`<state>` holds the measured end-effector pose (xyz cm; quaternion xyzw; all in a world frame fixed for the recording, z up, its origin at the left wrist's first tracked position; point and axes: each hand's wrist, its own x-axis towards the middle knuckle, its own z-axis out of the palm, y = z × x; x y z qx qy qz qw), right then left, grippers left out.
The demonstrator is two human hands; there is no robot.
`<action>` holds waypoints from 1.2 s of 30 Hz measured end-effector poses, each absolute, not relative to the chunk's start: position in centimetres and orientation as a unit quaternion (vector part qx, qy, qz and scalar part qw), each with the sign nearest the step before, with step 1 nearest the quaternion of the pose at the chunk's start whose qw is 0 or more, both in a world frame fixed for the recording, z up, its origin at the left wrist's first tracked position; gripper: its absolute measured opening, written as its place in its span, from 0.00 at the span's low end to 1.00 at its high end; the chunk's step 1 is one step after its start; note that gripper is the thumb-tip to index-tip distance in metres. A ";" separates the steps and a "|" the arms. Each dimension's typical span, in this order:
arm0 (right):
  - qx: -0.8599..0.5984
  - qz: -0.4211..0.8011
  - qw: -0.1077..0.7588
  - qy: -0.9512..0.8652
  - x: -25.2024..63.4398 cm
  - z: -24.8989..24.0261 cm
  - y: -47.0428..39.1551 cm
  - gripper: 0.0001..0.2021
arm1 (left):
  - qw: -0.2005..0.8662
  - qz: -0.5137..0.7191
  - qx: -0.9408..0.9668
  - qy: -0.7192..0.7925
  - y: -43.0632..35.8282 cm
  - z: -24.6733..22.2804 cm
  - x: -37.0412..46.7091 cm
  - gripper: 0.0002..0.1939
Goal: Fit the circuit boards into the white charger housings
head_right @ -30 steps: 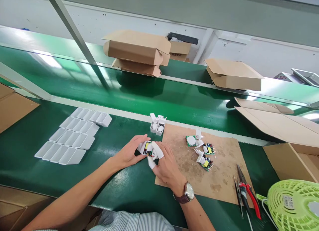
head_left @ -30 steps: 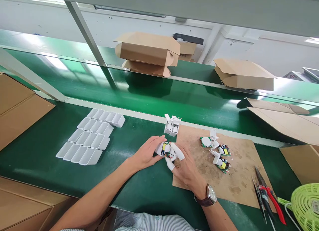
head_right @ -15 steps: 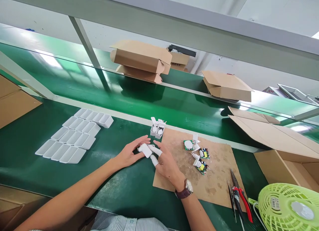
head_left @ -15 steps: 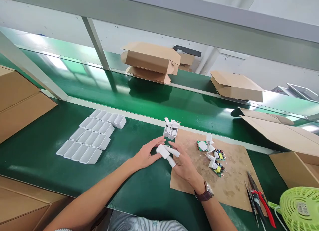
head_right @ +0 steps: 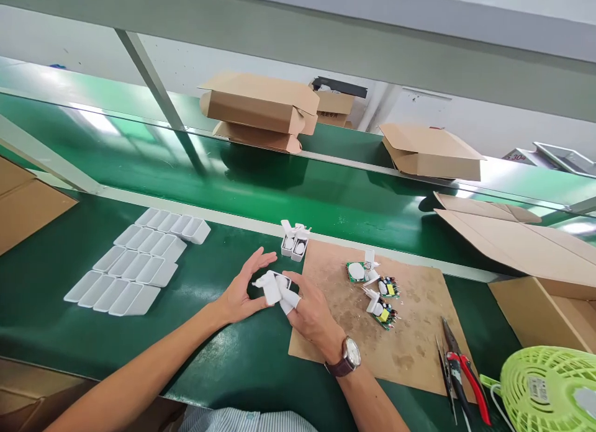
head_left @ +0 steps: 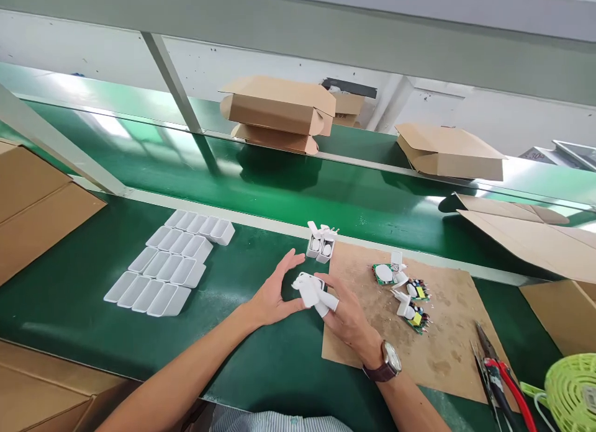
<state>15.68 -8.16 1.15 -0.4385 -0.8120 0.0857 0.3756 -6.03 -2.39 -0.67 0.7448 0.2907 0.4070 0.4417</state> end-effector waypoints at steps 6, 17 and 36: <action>-0.442 0.105 0.393 -0.799 15.3 0.4 -8.1 0.21 | 0.373 0.427 0.772 0.287 -2.0 0.2 -5.7 0.57; -0.479 0.149 0.338 -0.796 15.3 0.8 -8.4 0.26 | 0.275 0.440 0.813 0.264 -1.7 1.3 -6.4 0.34; -0.494 0.131 0.335 -0.791 15.1 1.0 -8.5 0.24 | 0.411 0.423 0.730 0.345 -2.0 0.6 -6.4 0.19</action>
